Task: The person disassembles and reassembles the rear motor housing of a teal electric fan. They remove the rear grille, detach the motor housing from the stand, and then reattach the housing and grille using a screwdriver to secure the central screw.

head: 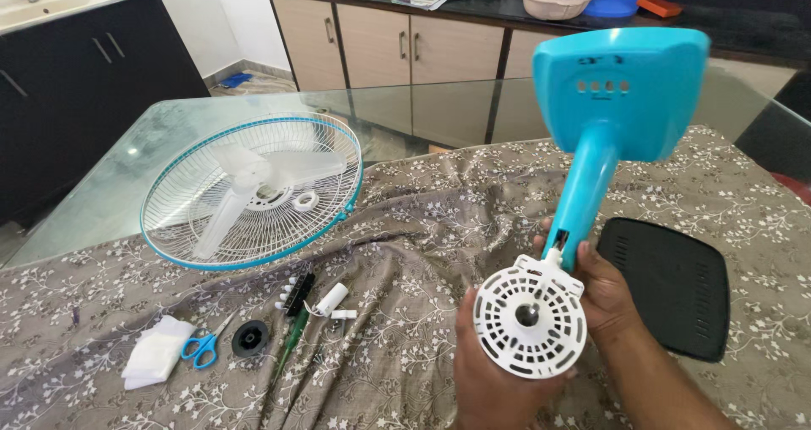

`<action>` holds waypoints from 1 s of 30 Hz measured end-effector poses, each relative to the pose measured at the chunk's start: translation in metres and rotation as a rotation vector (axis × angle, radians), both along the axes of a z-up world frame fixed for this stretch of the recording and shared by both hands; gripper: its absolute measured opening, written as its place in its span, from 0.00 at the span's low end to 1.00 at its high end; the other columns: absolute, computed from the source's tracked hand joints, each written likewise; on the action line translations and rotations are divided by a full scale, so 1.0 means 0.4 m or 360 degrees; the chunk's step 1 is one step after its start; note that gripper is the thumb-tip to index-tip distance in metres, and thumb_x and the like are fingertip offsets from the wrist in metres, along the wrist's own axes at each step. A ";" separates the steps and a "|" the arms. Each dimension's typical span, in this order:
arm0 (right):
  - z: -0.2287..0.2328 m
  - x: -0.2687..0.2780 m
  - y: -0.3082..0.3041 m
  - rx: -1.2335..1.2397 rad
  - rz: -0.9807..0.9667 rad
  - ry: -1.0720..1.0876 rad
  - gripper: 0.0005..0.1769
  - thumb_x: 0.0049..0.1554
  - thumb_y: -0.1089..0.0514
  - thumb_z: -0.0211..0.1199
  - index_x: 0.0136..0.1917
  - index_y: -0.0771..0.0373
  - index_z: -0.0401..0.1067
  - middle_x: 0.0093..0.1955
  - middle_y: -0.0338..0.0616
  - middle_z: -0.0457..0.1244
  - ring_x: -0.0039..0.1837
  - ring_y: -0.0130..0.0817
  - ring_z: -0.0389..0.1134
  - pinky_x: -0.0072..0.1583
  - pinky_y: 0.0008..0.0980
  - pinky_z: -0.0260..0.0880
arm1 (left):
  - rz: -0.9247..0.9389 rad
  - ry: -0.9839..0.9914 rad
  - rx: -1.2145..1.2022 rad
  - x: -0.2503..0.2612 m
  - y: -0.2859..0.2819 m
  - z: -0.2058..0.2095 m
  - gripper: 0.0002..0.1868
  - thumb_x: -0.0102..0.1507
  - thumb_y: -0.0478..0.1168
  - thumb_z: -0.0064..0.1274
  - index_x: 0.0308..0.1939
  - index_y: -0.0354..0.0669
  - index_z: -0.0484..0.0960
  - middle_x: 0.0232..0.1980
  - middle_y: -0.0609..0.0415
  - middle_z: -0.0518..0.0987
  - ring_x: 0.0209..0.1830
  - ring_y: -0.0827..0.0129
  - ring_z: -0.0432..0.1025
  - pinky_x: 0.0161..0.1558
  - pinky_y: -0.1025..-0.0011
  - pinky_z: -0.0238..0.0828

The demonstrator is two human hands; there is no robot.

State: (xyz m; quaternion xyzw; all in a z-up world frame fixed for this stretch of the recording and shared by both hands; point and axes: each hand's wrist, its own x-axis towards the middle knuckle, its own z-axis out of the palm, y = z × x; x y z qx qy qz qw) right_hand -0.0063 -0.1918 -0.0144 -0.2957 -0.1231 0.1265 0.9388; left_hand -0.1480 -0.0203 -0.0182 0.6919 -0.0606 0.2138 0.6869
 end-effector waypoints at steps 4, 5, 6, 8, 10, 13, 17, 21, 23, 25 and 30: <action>-0.002 -0.004 -0.020 -0.0058 -0.0097 -0.0030 0.38 0.54 0.50 0.70 0.72 0.66 0.62 0.63 0.46 0.67 0.71 0.44 0.63 0.70 0.53 0.64 | -0.0257 -0.0143 -0.0057 0.012 0.061 0.062 0.62 0.50 0.42 0.76 0.77 0.29 0.49 0.65 0.46 0.83 0.67 0.63 0.80 0.76 0.63 0.65; -0.002 -0.005 -0.027 -0.0091 -0.0137 -0.0013 0.39 0.51 0.49 0.71 0.70 0.66 0.64 0.63 0.45 0.67 0.71 0.44 0.64 0.71 0.53 0.64 | -0.0262 -0.0152 -0.0065 0.017 0.074 0.076 0.62 0.49 0.42 0.76 0.77 0.29 0.50 0.65 0.46 0.83 0.67 0.62 0.80 0.76 0.64 0.66; -0.004 -0.007 -0.033 -0.0123 -0.0176 0.0011 0.39 0.48 0.48 0.72 0.68 0.66 0.66 0.62 0.45 0.67 0.70 0.44 0.65 0.71 0.53 0.64 | -0.0266 -0.0155 -0.0073 0.020 0.089 0.088 0.62 0.48 0.41 0.75 0.77 0.29 0.51 0.65 0.45 0.82 0.66 0.62 0.80 0.75 0.64 0.67; -0.013 0.000 -0.031 0.0028 -0.0236 0.0202 0.40 0.45 0.33 0.72 0.60 0.62 0.71 0.56 0.47 0.69 0.63 0.47 0.67 0.66 0.56 0.66 | -0.0370 -0.0086 -0.0128 0.031 0.118 0.108 0.66 0.44 0.42 0.76 0.76 0.29 0.48 0.63 0.46 0.82 0.65 0.63 0.79 0.74 0.64 0.67; -0.020 0.010 -0.025 0.0155 -0.0249 0.0280 0.42 0.45 0.25 0.72 0.55 0.60 0.73 0.53 0.47 0.69 0.59 0.48 0.69 0.64 0.57 0.67 | -0.0406 -0.0029 -0.0047 0.039 0.143 0.121 0.69 0.41 0.44 0.76 0.76 0.30 0.47 0.62 0.47 0.82 0.65 0.65 0.79 0.73 0.66 0.68; -0.019 0.030 -0.014 0.0258 -0.0214 0.0218 0.42 0.46 0.22 0.74 0.52 0.61 0.72 0.50 0.45 0.68 0.57 0.47 0.69 0.65 0.55 0.68 | -0.0413 -0.0020 0.0148 0.052 0.169 0.134 0.70 0.39 0.46 0.77 0.76 0.30 0.49 0.62 0.49 0.82 0.65 0.67 0.78 0.72 0.67 0.69; -0.014 0.028 -0.004 0.0123 -0.0292 0.0280 0.36 0.47 0.31 0.76 0.51 0.62 0.71 0.49 0.43 0.67 0.56 0.44 0.69 0.64 0.55 0.69 | -0.0475 -0.0022 0.0130 0.070 0.190 0.141 0.66 0.39 0.44 0.76 0.75 0.30 0.55 0.62 0.47 0.83 0.64 0.65 0.79 0.73 0.67 0.67; -0.022 0.046 -0.001 -0.0119 -0.0328 0.0615 0.32 0.43 0.38 0.72 0.51 0.62 0.71 0.47 0.48 0.69 0.53 0.44 0.71 0.63 0.53 0.70 | -0.0559 -0.0042 0.0004 0.098 0.214 0.154 0.64 0.38 0.43 0.74 0.74 0.32 0.57 0.62 0.49 0.81 0.64 0.65 0.77 0.70 0.67 0.70; -0.046 0.062 -0.012 -0.0239 -0.0376 0.0697 0.30 0.44 0.40 0.72 0.52 0.62 0.71 0.46 0.47 0.69 0.52 0.44 0.71 0.61 0.52 0.71 | -0.0532 -0.0132 0.0160 0.121 0.231 0.159 0.64 0.38 0.44 0.75 0.74 0.32 0.58 0.61 0.48 0.82 0.63 0.63 0.79 0.70 0.67 0.70; -0.082 0.084 -0.025 -0.0270 -0.0438 0.0665 0.27 0.48 0.43 0.71 0.53 0.60 0.69 0.47 0.45 0.68 0.51 0.42 0.70 0.59 0.49 0.71 | -0.0496 -0.0051 0.0356 0.134 0.245 0.160 0.64 0.38 0.46 0.75 0.74 0.35 0.59 0.61 0.49 0.83 0.62 0.64 0.79 0.69 0.68 0.70; -0.142 0.140 -0.041 -0.0409 -0.0600 0.0608 0.21 0.53 0.50 0.68 0.55 0.58 0.67 0.48 0.42 0.66 0.50 0.38 0.70 0.55 0.43 0.73 | -0.0304 -0.0069 0.0939 0.159 0.277 0.154 0.64 0.37 0.45 0.76 0.76 0.42 0.61 0.68 0.48 0.76 0.70 0.61 0.71 0.72 0.60 0.60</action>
